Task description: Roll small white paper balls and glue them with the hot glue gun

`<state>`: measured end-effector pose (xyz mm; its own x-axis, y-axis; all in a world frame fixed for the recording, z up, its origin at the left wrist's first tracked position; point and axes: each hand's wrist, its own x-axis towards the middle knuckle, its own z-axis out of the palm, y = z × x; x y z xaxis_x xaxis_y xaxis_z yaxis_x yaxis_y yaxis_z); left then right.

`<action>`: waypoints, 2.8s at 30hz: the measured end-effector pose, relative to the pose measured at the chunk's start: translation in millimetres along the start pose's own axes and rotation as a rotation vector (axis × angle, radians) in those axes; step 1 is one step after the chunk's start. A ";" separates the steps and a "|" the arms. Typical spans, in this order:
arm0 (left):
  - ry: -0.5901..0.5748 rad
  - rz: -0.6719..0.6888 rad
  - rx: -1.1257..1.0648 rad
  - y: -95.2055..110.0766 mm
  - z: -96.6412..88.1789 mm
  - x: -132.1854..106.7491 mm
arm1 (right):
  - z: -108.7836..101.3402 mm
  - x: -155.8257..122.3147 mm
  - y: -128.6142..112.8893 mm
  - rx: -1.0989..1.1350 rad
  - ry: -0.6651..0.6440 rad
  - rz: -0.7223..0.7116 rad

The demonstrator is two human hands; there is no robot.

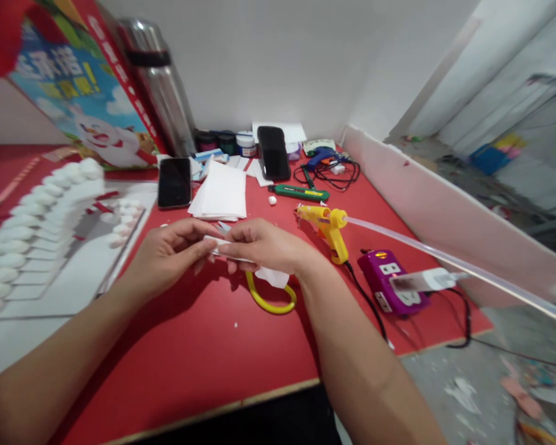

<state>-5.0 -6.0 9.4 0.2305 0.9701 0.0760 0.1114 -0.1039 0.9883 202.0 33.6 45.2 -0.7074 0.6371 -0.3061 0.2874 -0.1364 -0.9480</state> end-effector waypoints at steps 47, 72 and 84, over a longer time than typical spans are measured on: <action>-0.031 -0.011 0.161 -1.5 1.1 1.7 | 3.6 2.9 2.6 -0.022 0.188 -0.082; 0.199 0.583 1.008 -14.2 4.4 -2.9 | 20.8 19.6 12.0 0.198 0.360 -0.047; 0.119 0.526 1.032 -7.5 3.9 -2.5 | 19.2 17.1 7.3 0.290 0.321 -0.111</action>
<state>-2.6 -8.5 1.3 0.3961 0.7631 0.5106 0.7755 -0.5758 0.2589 179.5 29.0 31.4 -0.4740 0.8569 -0.2026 -0.0043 -0.2323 -0.9726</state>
